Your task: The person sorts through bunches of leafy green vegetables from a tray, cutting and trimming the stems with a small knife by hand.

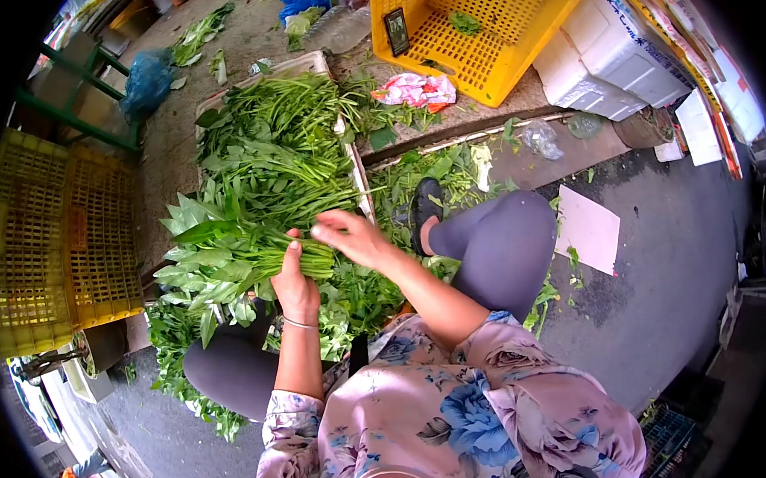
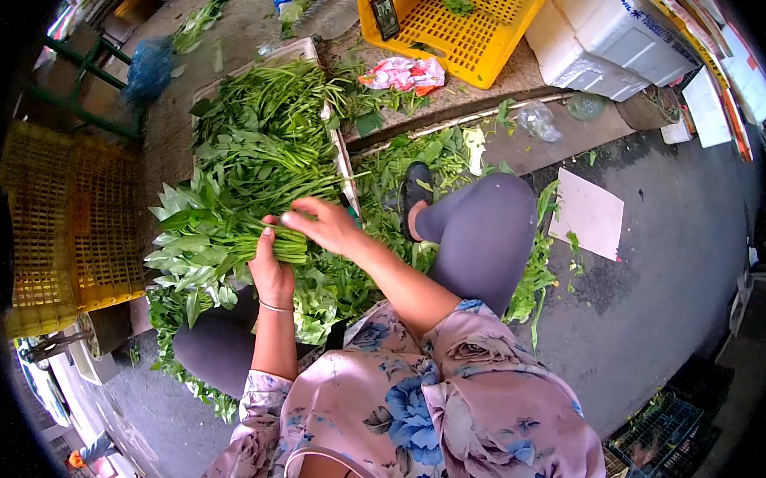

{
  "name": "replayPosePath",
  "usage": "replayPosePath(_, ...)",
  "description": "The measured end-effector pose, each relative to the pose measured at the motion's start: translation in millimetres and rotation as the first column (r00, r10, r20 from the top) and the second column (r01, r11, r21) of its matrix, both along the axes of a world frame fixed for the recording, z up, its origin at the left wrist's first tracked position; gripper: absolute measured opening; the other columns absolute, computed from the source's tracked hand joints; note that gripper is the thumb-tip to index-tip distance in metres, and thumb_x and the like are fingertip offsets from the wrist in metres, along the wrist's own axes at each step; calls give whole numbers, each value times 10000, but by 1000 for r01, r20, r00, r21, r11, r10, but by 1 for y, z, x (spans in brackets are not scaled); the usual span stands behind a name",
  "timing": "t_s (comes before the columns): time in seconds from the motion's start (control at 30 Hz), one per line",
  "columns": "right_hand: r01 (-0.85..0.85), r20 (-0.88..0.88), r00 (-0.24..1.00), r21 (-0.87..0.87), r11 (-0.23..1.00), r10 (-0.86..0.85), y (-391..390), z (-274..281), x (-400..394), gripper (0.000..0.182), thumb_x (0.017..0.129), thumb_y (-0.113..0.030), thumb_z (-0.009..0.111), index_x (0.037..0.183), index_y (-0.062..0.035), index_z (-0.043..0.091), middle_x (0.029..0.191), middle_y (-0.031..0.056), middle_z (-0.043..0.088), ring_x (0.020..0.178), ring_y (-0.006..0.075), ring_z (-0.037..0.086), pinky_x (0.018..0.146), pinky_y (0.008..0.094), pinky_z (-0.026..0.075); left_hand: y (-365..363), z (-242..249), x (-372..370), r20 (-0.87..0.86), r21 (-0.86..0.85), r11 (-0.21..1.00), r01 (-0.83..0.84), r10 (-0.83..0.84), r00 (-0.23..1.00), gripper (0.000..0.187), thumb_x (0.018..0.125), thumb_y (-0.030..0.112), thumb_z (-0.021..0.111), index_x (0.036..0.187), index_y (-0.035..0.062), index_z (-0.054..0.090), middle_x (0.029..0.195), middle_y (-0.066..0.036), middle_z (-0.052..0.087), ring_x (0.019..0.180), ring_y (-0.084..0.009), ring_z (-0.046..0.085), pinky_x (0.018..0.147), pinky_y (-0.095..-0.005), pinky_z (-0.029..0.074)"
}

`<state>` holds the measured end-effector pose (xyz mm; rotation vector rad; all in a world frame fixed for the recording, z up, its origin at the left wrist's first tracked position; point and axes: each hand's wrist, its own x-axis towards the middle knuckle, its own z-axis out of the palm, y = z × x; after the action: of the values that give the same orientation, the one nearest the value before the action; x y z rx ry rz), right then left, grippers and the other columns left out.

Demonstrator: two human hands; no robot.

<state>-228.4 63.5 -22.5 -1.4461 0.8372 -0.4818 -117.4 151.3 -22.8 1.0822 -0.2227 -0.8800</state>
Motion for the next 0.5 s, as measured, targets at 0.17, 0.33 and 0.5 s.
replayPosePath(0.17,-129,-108,989,-304,944,101,18,3,7,814,597,-618,660,1138,-30,506,1086,193,547,995,286,545,825,361,434,-1,7,-4,-69,-14,1000,16,-17,997,250,803,0,532,1053,-8,516,1011,-79,569,887,-154,534,805,-277,434)
replayPosePath(0.33,-357,-107,930,-25,934,353,7,-6,4,773,559,-436,753,1155,-24,486,1105,194,533,987,296,542,822,359,439,4,7,-2,-75,16,999,46,-44,996,255,797,4,544,1050,-2,517,1012,-73,571,890,-154,532,806,-284,436)
replayPosePath(0.5,-596,-378,767,-122,793,518,-3,4,-13,899,534,-354,785,1222,41,363,1158,222,482,1078,286,482,908,326,385,7,-1,-3,-83,5,996,86,-85,993,283,784,6,560,1060,11,497,1019,-68,575,912,-164,527,827,-314,434)
